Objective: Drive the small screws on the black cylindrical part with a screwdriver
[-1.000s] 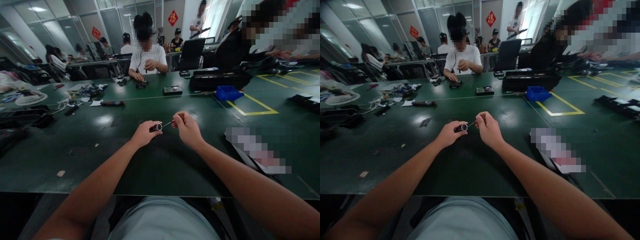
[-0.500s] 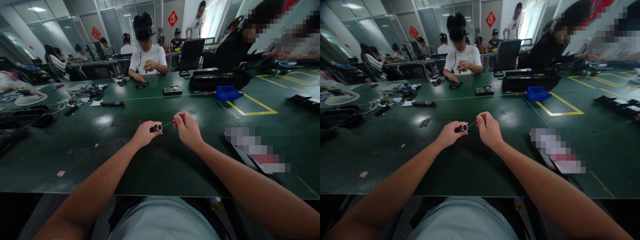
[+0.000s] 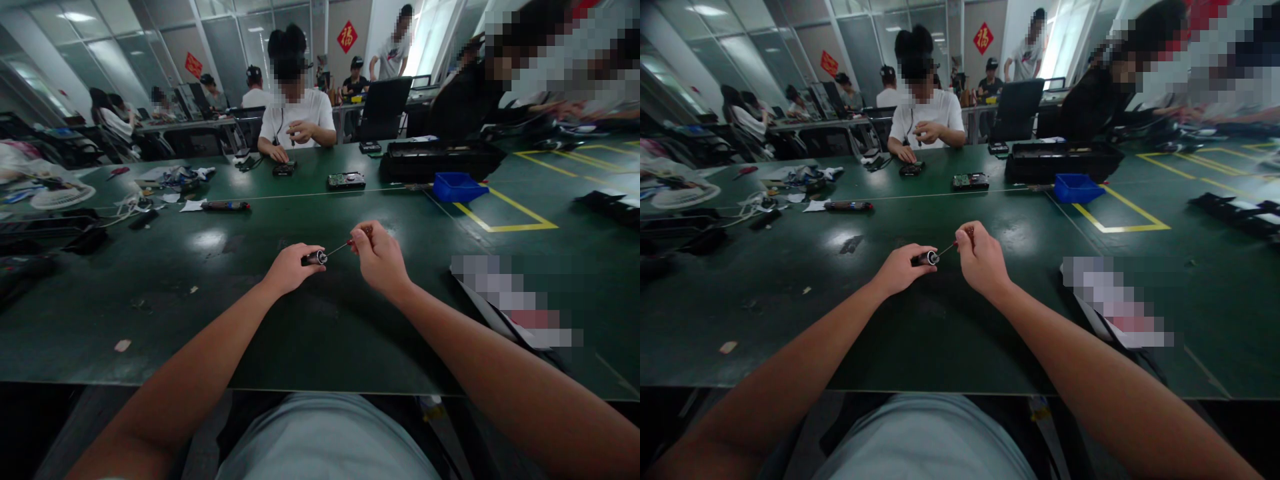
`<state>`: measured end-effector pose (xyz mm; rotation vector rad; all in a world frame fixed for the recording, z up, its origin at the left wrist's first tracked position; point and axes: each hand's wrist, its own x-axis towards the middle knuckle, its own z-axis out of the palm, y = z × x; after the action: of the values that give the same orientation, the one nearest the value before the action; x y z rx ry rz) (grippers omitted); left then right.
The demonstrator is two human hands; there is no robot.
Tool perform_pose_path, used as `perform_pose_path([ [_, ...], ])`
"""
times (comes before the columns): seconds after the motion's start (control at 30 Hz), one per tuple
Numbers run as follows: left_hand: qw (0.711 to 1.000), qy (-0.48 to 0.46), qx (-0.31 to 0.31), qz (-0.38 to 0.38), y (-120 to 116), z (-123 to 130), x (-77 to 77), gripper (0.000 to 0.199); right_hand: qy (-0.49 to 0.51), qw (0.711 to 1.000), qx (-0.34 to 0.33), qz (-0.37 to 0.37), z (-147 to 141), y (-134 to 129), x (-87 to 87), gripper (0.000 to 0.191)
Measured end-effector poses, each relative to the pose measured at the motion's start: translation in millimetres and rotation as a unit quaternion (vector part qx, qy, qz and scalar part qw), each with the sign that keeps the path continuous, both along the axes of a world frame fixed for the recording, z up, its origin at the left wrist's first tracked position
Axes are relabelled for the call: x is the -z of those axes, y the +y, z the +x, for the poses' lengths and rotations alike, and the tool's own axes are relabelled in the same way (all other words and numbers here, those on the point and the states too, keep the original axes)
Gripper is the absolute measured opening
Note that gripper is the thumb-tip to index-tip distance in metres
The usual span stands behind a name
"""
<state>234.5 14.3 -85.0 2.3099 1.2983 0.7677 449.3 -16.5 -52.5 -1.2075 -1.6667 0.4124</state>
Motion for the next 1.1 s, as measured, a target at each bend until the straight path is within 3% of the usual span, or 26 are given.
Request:
perform_pose_path([
  [0.2, 0.999, -0.02, -0.013, -0.023, -0.7, 0.3, -0.1, 0.043, -0.026, 1.0, 0.016, -0.006, 2.1, 3.7, 0.2, 0.019],
  [0.33, 0.992, -0.106, -0.028, -0.062, -1.1, 1.5, -0.8, 0.041, -0.022, 1.0, 0.015, -0.005, 1.9, 3.7, 0.1, 0.019],
  [0.43, 0.967, -0.23, -0.034, -0.103, 1.0, 3.5, -2.0, 0.037, -0.022, 1.0, 0.014, -0.004, 2.1, 3.8, 0.7, 0.019],
  [0.53, 0.922, -0.349, -0.058, -0.157, 3.7, 5.2, -4.2, 0.035, -0.026, 1.0, 0.01, -0.006, 2.7, 3.8, 0.8, 0.019],
  [0.63, 0.891, -0.398, -0.082, -0.202, 5.8, 4.5, -6.3, 0.032, -0.027, 1.0, 0.002, -0.008, 2.9, 3.3, 0.0, 0.02],
  [0.73, 0.916, -0.344, -0.081, -0.193, 5.8, 2.2, -7.8, 0.025, -0.035, 0.999, -0.001, -0.007, 2.4, 2.4, -0.8, 0.02],
  [0.9, 0.991, -0.096, -0.063, -0.072, -2.0, 5.3, -11.4, 0.023, -0.048, 0.999, 0.004, -0.002, 1.2, 1.9, -0.6, 0.021],
  [1.1, 0.992, 0.123, -0.022, -0.003, -10.7, 21.6, -12.0, 0.032, -0.051, 0.999, 0.009, 0.004, 0.5, 3.5, 0.0, 0.022],
])
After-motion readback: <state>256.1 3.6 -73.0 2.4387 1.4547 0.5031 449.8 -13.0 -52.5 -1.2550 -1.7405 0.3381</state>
